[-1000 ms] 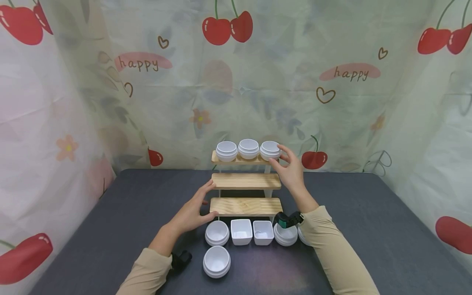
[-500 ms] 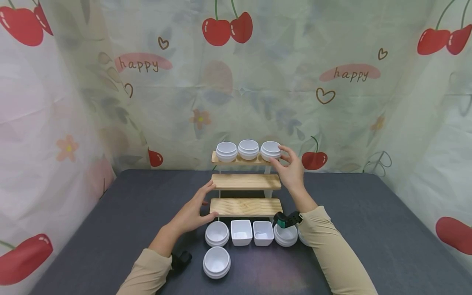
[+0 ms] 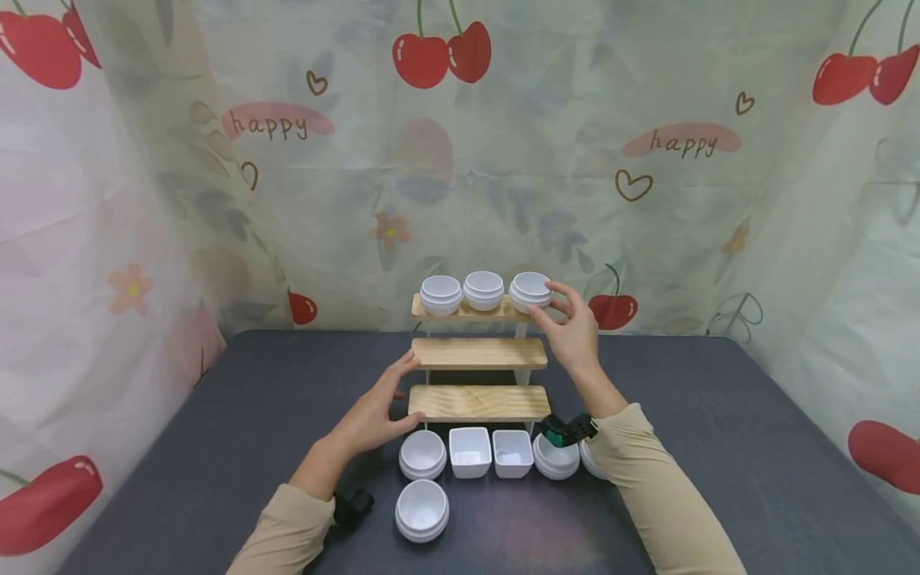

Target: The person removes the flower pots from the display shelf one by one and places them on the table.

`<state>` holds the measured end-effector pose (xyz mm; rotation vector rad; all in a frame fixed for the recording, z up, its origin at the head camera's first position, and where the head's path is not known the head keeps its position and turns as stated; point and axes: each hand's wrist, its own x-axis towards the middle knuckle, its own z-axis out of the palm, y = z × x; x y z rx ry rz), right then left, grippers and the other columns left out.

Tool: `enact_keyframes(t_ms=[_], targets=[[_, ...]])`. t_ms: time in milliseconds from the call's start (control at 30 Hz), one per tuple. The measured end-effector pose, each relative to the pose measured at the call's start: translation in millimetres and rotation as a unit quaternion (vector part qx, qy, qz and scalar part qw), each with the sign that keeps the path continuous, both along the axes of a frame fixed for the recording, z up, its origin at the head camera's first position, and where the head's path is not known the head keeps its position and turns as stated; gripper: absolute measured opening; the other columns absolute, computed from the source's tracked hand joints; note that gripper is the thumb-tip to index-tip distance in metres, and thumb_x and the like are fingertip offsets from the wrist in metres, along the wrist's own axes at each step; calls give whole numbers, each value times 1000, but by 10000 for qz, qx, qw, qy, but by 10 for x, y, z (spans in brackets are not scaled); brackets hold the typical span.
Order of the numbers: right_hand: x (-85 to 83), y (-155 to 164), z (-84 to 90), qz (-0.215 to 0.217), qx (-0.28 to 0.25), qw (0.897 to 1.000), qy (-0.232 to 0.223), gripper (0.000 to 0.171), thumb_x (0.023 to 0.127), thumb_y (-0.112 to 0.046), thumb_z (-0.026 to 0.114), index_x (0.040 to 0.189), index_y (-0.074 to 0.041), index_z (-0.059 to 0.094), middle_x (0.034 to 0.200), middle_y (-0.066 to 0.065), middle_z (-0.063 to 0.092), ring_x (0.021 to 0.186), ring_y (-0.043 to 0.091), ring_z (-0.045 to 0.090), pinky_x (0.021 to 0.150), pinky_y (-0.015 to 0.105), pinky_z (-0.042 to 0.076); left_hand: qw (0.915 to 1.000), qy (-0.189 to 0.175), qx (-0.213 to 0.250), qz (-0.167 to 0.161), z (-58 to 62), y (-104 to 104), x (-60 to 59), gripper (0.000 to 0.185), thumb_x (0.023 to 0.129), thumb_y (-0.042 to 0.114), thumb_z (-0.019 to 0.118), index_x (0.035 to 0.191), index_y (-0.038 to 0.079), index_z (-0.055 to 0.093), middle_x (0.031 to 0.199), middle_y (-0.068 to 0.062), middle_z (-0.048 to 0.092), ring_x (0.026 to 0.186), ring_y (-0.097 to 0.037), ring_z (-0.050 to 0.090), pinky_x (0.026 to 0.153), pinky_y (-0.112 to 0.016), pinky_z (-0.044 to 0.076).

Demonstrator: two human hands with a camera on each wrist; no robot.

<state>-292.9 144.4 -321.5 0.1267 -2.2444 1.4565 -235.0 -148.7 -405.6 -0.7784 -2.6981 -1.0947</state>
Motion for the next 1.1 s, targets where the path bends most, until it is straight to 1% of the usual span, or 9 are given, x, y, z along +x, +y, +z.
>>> enact_keyframes(t_ms=[100,200,267,467,633,733,933,1000,1100], targets=[[32,-3,13,32,15,10000,4,48,82,-18,72,127,-11,55,125,18,60,100,34,65,61,12,47,10000,-13,-1,3,-1,-2,2,79,83,15,69,147,12,22,157,-10,16,111,-36,59,91,-48,51],[63,-3,24,75,65,10000,1,48,82,-18,71,126,-11,55,126,16,58,105,32,63,63,12,47,10000,-17,-15,1,-2,-2,-2,79,83,16,69,147,13,22,157,-10,16,111,-36,59,91,-48,51],[81,-4,30,129,42,9999,-6,48,82,-18,72,126,-11,55,126,15,58,103,31,64,63,12,48,10000,-11,-29,5,-3,-2,-5,79,83,16,69,147,13,22,157,-10,16,111,-36,59,91,-49,51],[139,-5,47,307,40,9995,14,47,82,-18,72,126,-11,55,125,15,59,95,34,66,62,8,47,10000,16,-37,17,-7,-3,-12,79,83,16,69,147,13,22,157,-10,16,111,-35,59,91,-48,51],[178,-5,35,428,64,9990,77,46,82,-18,71,125,-11,56,121,18,62,86,38,66,61,8,47,10000,30,-13,-15,-12,-7,-7,79,83,16,69,147,13,22,157,-10,16,110,-36,59,91,-48,51],[222,-14,37,489,101,9987,102,45,82,-18,71,124,-11,56,118,20,63,81,35,67,61,9,47,10000,42,11,-38,-12,-7,-6,79,83,15,69,146,12,23,156,-11,16,109,-36,59,90,-49,51],[305,-31,41,619,89,9980,100,45,82,-16,71,124,-10,56,115,21,65,69,17,67,59,11,49,10000,52,8,-49,-14,-5,-9,79,83,15,69,146,12,22,156,-11,16,109,-36,59,90,-49,51],[318,-32,45,648,55,9978,121,45,82,-15,71,124,-10,56,114,21,65,68,18,66,58,12,49,10000,50,4,-51,-13,-5,-10,79,83,16,69,147,13,22,156,-11,16,109,-36,59,90,-49,51],[344,-39,55,695,5,9975,155,45,81,-12,72,124,-9,56,114,22,65,68,23,66,57,12,49,10000,46,10,-44,-12,-5,-9,79,83,16,70,147,13,23,156,-11,16,109,-35,59,89,-49,51]])
